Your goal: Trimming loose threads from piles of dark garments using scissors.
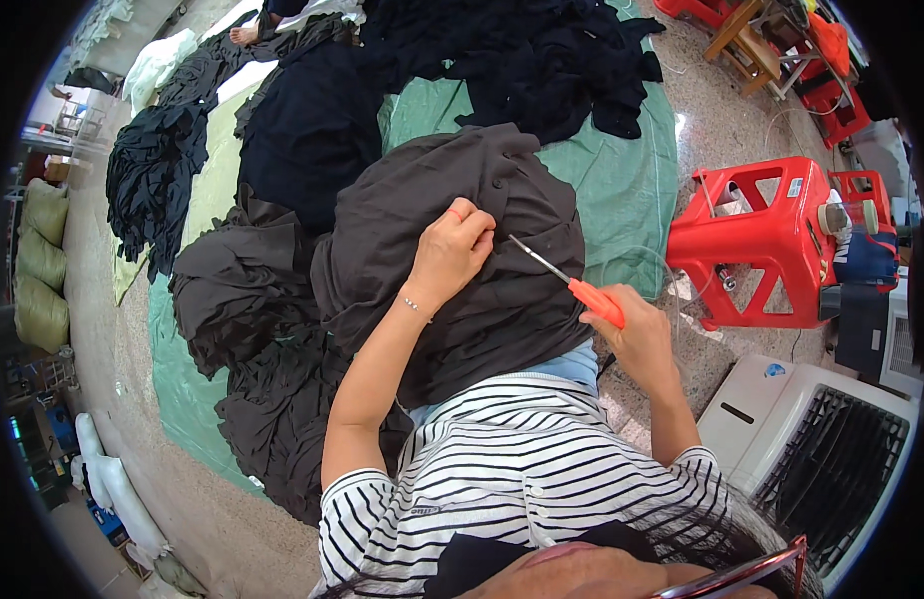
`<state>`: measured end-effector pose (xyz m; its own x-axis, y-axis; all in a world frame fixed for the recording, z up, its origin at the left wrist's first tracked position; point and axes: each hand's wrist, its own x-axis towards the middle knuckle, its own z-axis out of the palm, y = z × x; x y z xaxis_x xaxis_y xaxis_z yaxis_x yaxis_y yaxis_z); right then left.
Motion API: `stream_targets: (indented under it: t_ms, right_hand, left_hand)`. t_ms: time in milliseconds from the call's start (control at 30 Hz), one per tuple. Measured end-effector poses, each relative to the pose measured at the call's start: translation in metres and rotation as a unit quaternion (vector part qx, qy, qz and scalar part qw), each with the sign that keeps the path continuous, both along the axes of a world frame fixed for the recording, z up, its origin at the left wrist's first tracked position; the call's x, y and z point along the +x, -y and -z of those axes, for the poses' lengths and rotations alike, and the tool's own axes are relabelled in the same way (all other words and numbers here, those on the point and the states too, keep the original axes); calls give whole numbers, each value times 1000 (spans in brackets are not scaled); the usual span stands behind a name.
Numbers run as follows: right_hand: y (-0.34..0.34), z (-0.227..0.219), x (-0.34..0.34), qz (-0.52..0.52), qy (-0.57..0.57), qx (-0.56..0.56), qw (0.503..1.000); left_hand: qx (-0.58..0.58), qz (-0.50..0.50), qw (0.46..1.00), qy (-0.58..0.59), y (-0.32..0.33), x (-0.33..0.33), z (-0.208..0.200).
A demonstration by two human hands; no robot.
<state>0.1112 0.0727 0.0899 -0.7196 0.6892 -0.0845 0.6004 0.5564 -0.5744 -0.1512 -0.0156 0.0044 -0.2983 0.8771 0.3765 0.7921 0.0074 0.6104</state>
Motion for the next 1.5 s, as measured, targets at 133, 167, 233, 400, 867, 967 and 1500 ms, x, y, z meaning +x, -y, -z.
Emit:
stream_targets:
  t_ms: [133, 167, 233, 400, 867, 967, 1500]
  right_hand:
    - [1, 4, -4, -17, 4, 39, 999]
    - [0, 5, -6, -17, 5, 48, 999]
    - [-1, 3, -7, -20, 12, 44, 999]
    - [-4, 0, -7, -6, 22, 16, 1000]
    - [-35, -6, -29, 44, 27, 47, 998]
    - [-36, -7, -32, 37, 42, 29, 998]
    - [-13, -8, 21, 98, -17, 12, 995]
  left_hand:
    - [13, -24, 993, 112, -1, -2, 5]
    - [19, -29, 992, 119, -2, -2, 5]
    - [15, -37, 993, 113, -2, -3, 7]
    - [12, -36, 995, 95, -5, -4, 3]
    - [-161, 22, 984, 70, -62, -43, -16]
    - [-149, 7, 980, 129, -58, -45, -13]
    - [-225, 113, 967, -41, -43, 4, -47]
